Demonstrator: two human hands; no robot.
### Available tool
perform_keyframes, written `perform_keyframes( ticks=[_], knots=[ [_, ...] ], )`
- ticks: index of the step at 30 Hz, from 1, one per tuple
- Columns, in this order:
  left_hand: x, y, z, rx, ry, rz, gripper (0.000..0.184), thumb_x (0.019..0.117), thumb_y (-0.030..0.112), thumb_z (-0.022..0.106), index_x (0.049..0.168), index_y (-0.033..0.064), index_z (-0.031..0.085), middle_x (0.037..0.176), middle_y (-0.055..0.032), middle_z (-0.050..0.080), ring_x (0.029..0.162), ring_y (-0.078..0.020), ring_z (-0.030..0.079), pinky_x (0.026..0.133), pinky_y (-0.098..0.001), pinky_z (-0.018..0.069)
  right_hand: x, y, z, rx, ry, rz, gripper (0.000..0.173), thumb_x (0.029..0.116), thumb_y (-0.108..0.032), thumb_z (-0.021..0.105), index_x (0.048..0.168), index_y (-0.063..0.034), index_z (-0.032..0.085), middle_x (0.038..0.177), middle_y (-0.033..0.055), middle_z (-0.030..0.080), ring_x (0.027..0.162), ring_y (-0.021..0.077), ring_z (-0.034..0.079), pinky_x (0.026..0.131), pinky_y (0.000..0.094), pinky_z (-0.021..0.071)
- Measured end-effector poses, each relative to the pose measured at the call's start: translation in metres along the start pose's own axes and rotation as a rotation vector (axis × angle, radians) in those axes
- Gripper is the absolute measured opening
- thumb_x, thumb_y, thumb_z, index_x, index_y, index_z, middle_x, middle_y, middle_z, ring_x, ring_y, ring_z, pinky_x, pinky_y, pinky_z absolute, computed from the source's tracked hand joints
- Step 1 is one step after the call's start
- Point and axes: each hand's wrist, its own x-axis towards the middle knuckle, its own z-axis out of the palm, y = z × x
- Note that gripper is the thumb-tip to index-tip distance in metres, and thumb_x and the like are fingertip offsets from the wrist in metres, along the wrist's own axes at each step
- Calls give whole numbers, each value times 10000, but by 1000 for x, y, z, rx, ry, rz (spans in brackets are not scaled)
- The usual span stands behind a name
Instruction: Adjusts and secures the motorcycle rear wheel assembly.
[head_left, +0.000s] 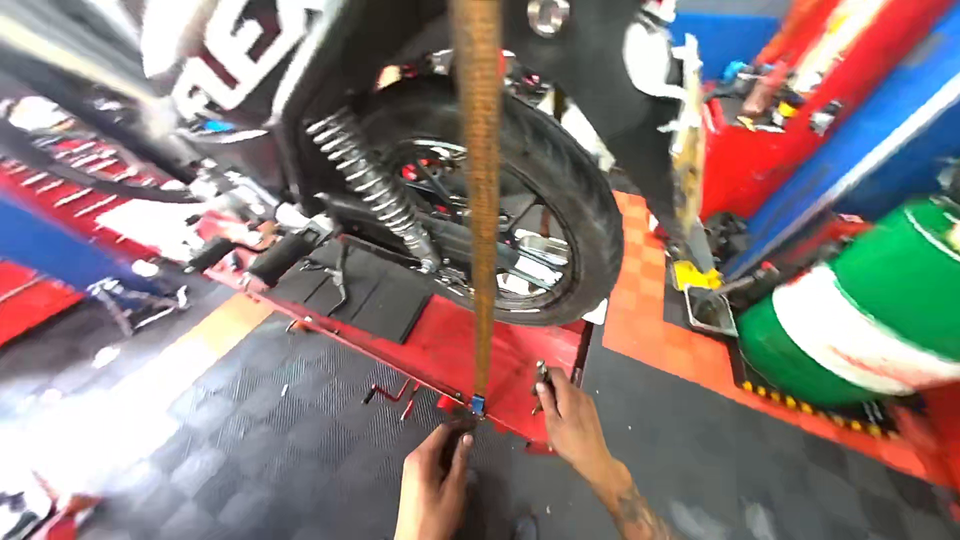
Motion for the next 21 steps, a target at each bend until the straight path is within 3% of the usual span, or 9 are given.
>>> perform_keyframes(
  ticks=[4,7,10,12,17,21],
  knots=[
    [-1,-9,-7,49,158,-84,284,1039,286,548,1161,99,724,887,33,728,659,-63,657,582,-270,584,77,-12,11,-218,-68,-119,348,1075,-263,459,1263,-18,619,940,172,718,875,353,718,793,567,579],
    [3,-25,-13,58,196,-114,289,1034,295,565,1176,94,717,928,27,732,691,-62,667,617,-275,597,113,-19,33,-291,-111,-168,350,1058,-237,490,1290,4,594,1001,212,712,925,395,713,815,596,572],
    [13,-44,-22,79,195,-151,312,1028,326,564,1195,108,711,970,29,734,716,-59,672,635,-277,603,137,-13,56,-166,-58,-239,311,1039,-239,535,1227,-7,622,943,172,698,843,333,702,759,568,583],
    [20,-58,-30,83,189,-189,328,1026,348,564,1199,112,709,976,33,735,731,-55,678,643,-276,605,144,-10,68,-128,-7,-274,318,1066,-266,492,1232,-22,610,928,138,698,818,292,703,739,543,595],
    [50,-84,-57,127,114,-236,365,1021,390,553,1222,126,704,1016,28,735,735,-64,680,655,-300,607,151,-22,77,-289,87,-263,306,1050,-238,502,1172,8,637,803,148,692,721,328,705,649,541,587],
    [73,-90,-80,205,57,-262,397,1021,452,535,1238,163,700,1039,38,728,783,-74,687,703,-334,613,156,-25,82,-350,168,-267,299,1044,-203,511,1158,32,656,854,174,707,778,345,720,698,534,597]
  ],
)
